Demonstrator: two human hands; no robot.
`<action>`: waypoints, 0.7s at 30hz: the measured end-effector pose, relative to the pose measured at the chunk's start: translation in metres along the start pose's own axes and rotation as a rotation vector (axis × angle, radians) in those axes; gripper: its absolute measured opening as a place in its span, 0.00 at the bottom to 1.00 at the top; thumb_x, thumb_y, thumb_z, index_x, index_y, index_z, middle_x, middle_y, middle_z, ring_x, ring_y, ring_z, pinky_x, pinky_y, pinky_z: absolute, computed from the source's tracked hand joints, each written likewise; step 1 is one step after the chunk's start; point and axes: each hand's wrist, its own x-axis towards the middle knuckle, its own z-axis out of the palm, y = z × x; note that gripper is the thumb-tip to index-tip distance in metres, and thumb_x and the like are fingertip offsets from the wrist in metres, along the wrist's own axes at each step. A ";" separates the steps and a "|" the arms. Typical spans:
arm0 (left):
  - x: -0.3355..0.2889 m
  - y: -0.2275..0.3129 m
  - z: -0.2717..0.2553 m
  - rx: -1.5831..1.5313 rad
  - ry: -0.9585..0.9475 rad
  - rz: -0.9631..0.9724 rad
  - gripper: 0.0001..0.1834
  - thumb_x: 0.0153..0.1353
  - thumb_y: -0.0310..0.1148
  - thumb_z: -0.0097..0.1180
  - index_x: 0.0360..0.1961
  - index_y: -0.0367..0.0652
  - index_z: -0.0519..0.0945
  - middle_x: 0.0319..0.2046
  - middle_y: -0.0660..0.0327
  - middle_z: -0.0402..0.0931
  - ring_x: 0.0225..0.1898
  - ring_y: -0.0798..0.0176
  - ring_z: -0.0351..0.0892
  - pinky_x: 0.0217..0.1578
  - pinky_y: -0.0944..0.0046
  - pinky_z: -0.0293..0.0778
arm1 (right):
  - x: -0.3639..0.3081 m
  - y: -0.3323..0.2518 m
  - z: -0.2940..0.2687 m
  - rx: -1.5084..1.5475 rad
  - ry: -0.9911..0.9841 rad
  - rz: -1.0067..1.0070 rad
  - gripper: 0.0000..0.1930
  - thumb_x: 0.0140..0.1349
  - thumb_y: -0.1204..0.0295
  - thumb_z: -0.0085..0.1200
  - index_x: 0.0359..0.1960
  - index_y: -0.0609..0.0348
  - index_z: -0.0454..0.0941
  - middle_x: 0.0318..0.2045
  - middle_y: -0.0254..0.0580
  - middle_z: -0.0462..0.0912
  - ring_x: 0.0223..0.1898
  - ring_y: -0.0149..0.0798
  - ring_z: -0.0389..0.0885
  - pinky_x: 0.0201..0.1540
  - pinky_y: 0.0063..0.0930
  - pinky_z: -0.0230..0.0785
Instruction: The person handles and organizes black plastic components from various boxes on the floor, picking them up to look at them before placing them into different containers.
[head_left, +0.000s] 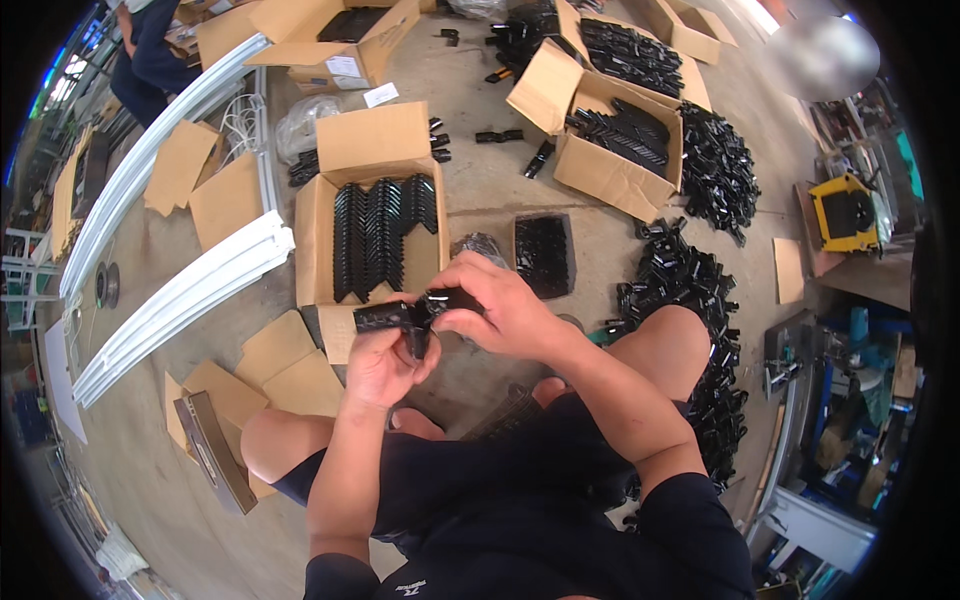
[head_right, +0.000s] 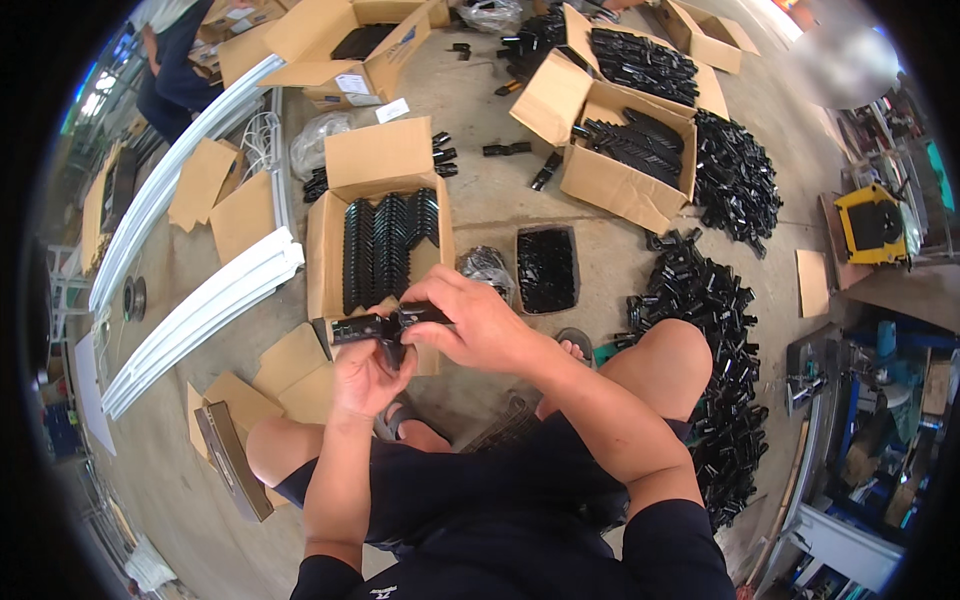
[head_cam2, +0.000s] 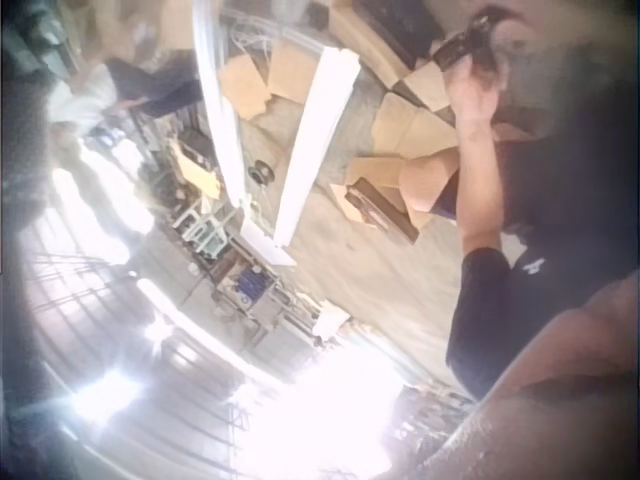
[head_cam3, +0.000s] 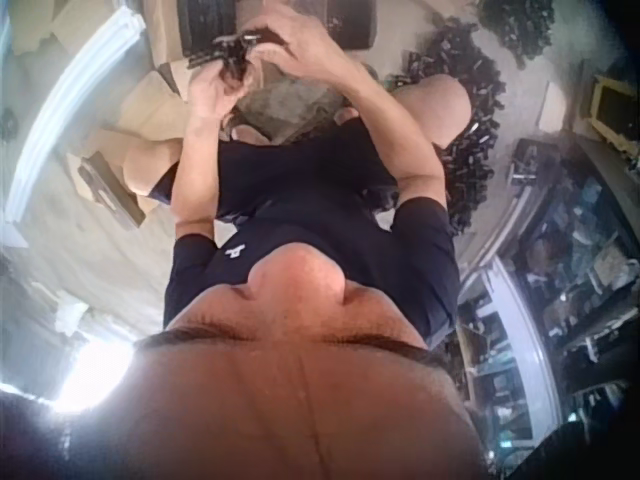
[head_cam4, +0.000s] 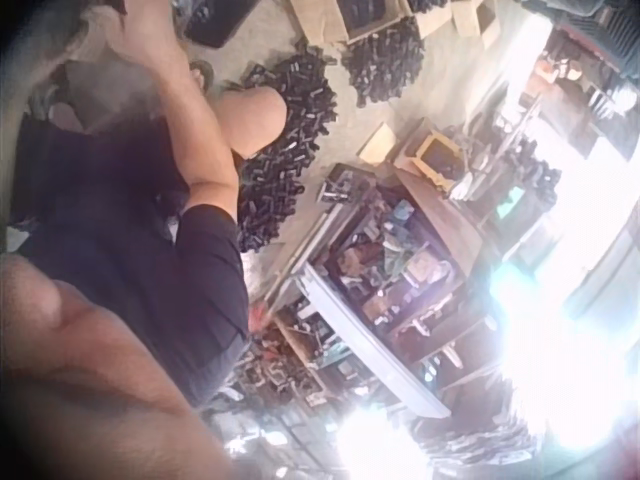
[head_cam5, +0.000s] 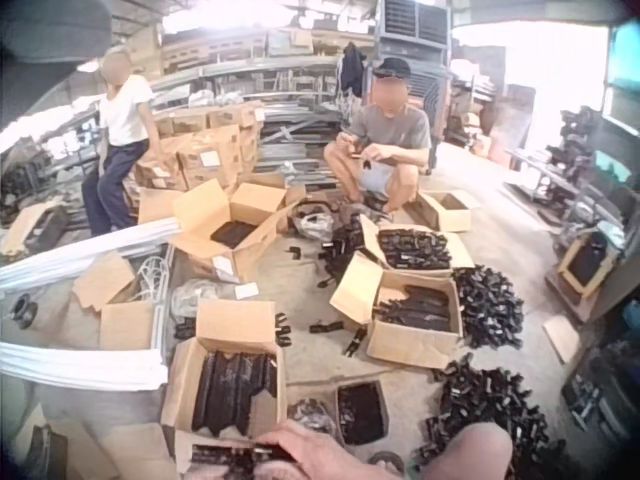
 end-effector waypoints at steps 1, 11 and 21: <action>0.001 0.003 0.012 0.112 0.088 0.019 0.20 0.71 0.33 0.53 0.62 0.39 0.73 0.50 0.44 0.80 0.37 0.49 0.84 0.26 0.62 0.78 | -0.001 -0.005 0.000 -0.026 0.004 0.110 0.18 0.61 0.65 0.67 0.48 0.60 0.76 0.39 0.47 0.79 0.37 0.52 0.79 0.39 0.37 0.72; 0.008 0.003 0.000 0.488 0.122 0.224 0.23 0.66 0.23 0.59 0.61 0.33 0.74 0.53 0.54 0.80 0.56 0.59 0.78 0.61 0.54 0.72 | 0.002 -0.013 0.015 -0.080 0.066 0.212 0.20 0.61 0.61 0.67 0.48 0.60 0.78 0.35 0.49 0.83 0.32 0.50 0.84 0.36 0.36 0.76; 0.045 0.082 0.045 0.506 0.266 0.273 0.24 0.67 0.24 0.58 0.64 0.33 0.70 0.47 0.52 0.82 0.46 0.54 0.84 0.49 0.56 0.82 | 0.088 0.118 -0.068 0.131 0.372 0.604 0.18 0.70 0.60 0.58 0.45 0.66 0.84 0.27 0.34 0.83 0.28 0.25 0.76 0.32 0.27 0.72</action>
